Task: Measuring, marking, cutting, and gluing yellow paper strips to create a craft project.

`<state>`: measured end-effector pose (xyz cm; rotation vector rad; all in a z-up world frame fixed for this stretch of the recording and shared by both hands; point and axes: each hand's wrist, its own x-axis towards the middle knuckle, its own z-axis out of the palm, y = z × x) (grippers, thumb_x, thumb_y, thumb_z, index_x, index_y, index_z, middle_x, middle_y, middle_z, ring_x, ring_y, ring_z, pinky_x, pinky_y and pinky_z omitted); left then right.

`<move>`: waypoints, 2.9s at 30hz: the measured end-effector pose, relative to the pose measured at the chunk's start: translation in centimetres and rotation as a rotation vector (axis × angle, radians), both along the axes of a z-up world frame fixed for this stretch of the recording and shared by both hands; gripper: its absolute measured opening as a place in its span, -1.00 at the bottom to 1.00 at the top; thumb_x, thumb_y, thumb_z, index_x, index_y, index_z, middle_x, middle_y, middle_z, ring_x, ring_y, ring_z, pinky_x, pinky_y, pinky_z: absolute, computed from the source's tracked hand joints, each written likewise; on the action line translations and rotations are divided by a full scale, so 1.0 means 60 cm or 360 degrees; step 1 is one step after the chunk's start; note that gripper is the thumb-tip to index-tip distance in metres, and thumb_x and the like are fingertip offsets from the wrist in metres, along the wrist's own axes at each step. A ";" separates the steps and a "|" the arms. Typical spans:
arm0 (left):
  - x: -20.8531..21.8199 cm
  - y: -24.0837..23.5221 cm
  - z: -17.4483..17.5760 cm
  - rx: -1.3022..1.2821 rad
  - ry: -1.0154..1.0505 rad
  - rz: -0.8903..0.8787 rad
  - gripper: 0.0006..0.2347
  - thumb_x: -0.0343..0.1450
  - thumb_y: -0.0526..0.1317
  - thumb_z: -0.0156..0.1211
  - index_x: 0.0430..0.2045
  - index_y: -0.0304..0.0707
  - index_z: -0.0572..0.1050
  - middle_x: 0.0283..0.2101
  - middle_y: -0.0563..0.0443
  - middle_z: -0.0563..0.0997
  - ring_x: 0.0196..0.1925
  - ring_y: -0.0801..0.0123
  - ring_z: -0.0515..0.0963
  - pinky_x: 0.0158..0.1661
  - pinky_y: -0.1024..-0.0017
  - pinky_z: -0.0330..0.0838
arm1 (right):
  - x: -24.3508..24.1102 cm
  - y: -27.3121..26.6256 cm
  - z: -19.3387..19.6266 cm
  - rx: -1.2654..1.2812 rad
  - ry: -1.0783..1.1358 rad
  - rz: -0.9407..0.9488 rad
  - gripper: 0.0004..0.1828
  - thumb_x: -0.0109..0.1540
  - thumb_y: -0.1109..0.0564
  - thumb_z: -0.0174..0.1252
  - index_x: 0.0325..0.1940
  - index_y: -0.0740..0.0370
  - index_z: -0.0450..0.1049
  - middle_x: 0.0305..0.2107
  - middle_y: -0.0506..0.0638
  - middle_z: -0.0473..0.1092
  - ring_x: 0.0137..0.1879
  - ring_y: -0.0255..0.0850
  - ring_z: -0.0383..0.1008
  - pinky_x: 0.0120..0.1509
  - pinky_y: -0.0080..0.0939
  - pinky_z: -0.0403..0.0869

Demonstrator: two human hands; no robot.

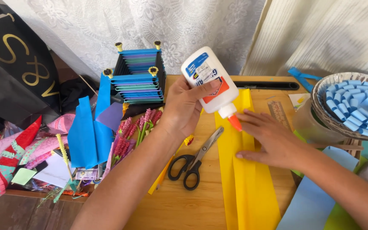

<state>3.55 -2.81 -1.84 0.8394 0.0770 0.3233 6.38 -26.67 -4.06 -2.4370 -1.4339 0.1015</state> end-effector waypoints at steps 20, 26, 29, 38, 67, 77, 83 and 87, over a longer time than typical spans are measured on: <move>-0.165 -0.060 -0.037 0.0433 0.0200 -0.0483 -0.52 0.10 -0.37 0.57 -0.11 -0.36 0.51 -0.17 -0.17 0.69 -0.11 0.15 0.66 -0.09 0.15 0.62 | -0.039 -0.002 -0.014 -0.0092 -0.0235 0.0039 -0.22 -0.06 -0.35 0.40 0.10 0.10 0.51 0.02 0.07 0.42 0.27 0.12 0.33 0.46 0.38 0.13; -0.176 -0.055 -0.023 0.0600 0.0253 -0.0633 -0.50 0.10 -0.27 0.54 -0.09 -0.29 0.50 -0.15 -0.08 0.70 -0.15 0.37 0.67 -0.10 0.33 0.64 | -0.064 -0.010 -0.018 -0.0100 -0.0275 0.0051 -0.21 -0.03 -0.39 0.38 0.18 -0.05 0.44 0.05 0.01 0.42 0.19 0.04 0.40 0.43 0.35 0.20; -0.181 -0.050 -0.017 0.0693 0.0266 -0.0727 -0.49 0.11 -0.26 0.53 -0.07 -0.28 0.49 -0.16 -0.04 0.70 -0.15 0.40 0.66 -0.11 0.35 0.64 | -0.082 -0.005 -0.009 -0.0112 -0.0205 0.0043 -0.03 -0.08 -0.53 0.40 0.30 -0.11 0.40 0.13 -0.05 0.42 0.27 0.01 0.34 0.33 0.26 0.22; -0.193 -0.045 0.011 0.1040 0.0212 -0.0933 -0.55 0.13 -0.23 0.47 -0.12 -0.23 0.46 -0.24 0.09 0.58 -0.22 0.50 0.57 -0.21 0.48 0.52 | -0.082 -0.023 -0.036 -0.0245 -0.0393 0.0070 0.16 -0.07 -0.75 0.22 0.41 -0.10 0.26 0.38 0.23 0.17 0.49 0.26 0.15 0.40 0.39 0.19; -0.197 -0.040 -0.003 0.0919 0.0165 -0.1027 -0.63 0.21 -0.27 0.46 -0.13 -0.28 0.54 -0.20 0.04 0.69 -0.19 0.49 0.64 -0.13 0.45 0.63 | -0.079 -0.032 -0.052 -0.0286 -0.0487 0.0029 0.25 -0.07 -0.72 0.14 0.41 0.19 0.23 0.41 0.19 0.20 0.54 0.16 0.17 0.44 0.33 0.20; -0.197 -0.042 -0.005 0.0925 0.0187 -0.1031 -0.64 0.22 -0.26 0.45 -0.13 -0.25 0.53 -0.21 0.08 0.68 -0.19 0.52 0.63 -0.11 0.48 0.59 | -0.083 -0.031 -0.048 -0.0241 -0.0517 0.0033 0.20 -0.01 -0.67 0.10 0.42 0.23 0.24 0.40 0.23 0.22 0.55 0.17 0.17 0.44 0.34 0.21; -0.194 -0.042 -0.004 0.0945 0.0223 -0.1015 -0.66 0.21 -0.26 0.45 -0.18 -0.26 0.54 -0.24 0.05 0.69 -0.23 0.50 0.63 -0.18 0.47 0.60 | -0.082 -0.029 -0.043 -0.0207 -0.0452 0.0036 0.28 -0.09 -0.69 0.22 0.41 0.23 0.23 0.40 0.22 0.20 0.54 0.19 0.16 0.43 0.36 0.21; -0.192 -0.042 -0.017 0.0829 0.0106 -0.1009 -0.68 0.24 -0.25 0.47 -0.16 -0.23 0.55 -0.21 0.12 0.67 -0.19 0.56 0.61 -0.09 0.48 0.61 | -0.078 -0.032 -0.039 -0.0271 -0.0374 0.0089 0.28 -0.09 -0.76 0.21 0.48 0.00 0.18 0.46 0.21 0.09 0.55 0.20 0.06 0.43 0.36 0.14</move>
